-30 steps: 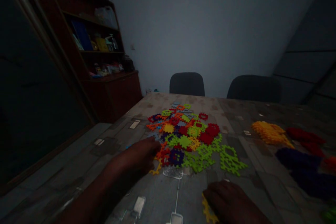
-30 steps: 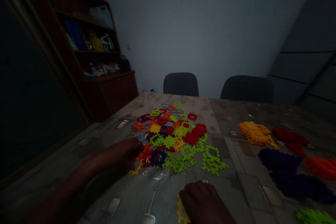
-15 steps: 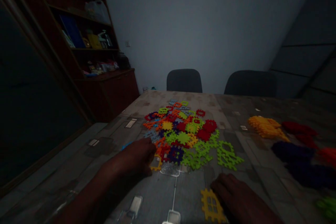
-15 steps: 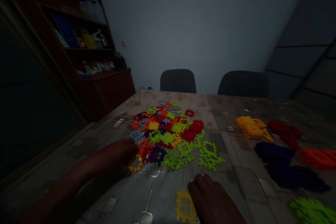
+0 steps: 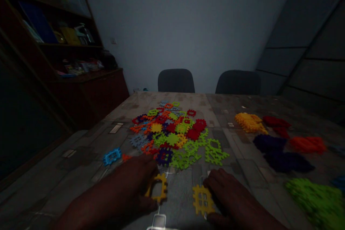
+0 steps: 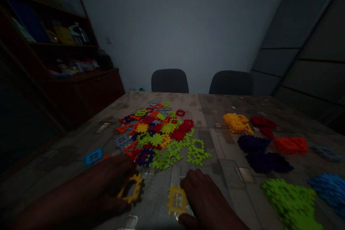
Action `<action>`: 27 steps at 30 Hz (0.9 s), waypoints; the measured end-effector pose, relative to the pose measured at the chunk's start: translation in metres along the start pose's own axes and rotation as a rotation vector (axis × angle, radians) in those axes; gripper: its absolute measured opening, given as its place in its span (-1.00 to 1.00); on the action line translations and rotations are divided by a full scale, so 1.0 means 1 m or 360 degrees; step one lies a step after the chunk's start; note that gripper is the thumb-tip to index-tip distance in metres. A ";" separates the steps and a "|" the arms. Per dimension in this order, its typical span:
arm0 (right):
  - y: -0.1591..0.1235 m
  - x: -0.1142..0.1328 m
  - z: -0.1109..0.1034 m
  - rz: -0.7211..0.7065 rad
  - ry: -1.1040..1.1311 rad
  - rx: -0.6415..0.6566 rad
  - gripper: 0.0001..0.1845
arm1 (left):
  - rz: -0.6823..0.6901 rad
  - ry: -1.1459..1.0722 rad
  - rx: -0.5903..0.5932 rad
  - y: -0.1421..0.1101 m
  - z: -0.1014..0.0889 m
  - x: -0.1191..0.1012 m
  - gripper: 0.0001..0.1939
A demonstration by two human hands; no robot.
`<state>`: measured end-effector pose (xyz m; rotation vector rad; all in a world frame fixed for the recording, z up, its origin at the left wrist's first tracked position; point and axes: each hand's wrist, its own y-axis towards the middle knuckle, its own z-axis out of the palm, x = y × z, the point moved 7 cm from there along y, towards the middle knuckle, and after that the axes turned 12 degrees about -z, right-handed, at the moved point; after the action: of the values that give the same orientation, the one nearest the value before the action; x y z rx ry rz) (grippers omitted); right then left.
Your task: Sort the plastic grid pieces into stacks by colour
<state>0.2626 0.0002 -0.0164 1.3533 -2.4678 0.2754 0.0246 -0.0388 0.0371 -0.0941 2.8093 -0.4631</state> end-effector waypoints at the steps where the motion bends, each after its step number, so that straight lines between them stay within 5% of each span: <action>1: 0.000 -0.001 0.001 0.0013 0.0016 0.0017 -0.45 | 0.0008 -0.0008 0.0070 -0.001 0.008 -0.012 -0.60; 5: -0.001 0.001 -0.002 0.0000 0.0088 0.0053 -0.33 | 0.0093 0.0011 0.0169 0.006 0.038 -0.048 -0.52; 9: 0.000 0.005 -0.009 0.0028 0.0141 0.0059 -0.24 | 0.0210 0.0022 0.0082 0.010 0.048 -0.057 -0.39; 13: 0.002 0.006 -0.009 0.0028 0.0176 0.0039 -0.33 | 0.0233 -0.0094 0.0040 0.010 0.035 -0.048 -0.69; 15: 0.003 0.006 -0.009 0.0019 0.0174 0.0035 -0.39 | 0.0299 -0.0193 -0.0090 0.016 0.018 -0.036 -0.83; 20: 0.004 0.004 -0.011 0.0011 0.0172 -0.0025 -0.49 | 0.0181 -0.0290 -0.0746 0.050 -0.032 0.037 -0.68; 23: 0.003 0.002 -0.012 -0.0039 0.0132 -0.0073 -0.47 | 0.0096 -0.0272 -0.0862 0.069 -0.038 0.074 -0.61; 27: 0.004 0.002 -0.013 -0.0123 0.0075 -0.0148 -0.45 | 0.0117 -0.0161 -0.0879 0.088 -0.028 0.084 -0.52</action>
<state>0.2610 0.0047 -0.0042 1.3837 -2.3530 0.1707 -0.0652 0.0439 0.0110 -0.1234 2.7449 0.3333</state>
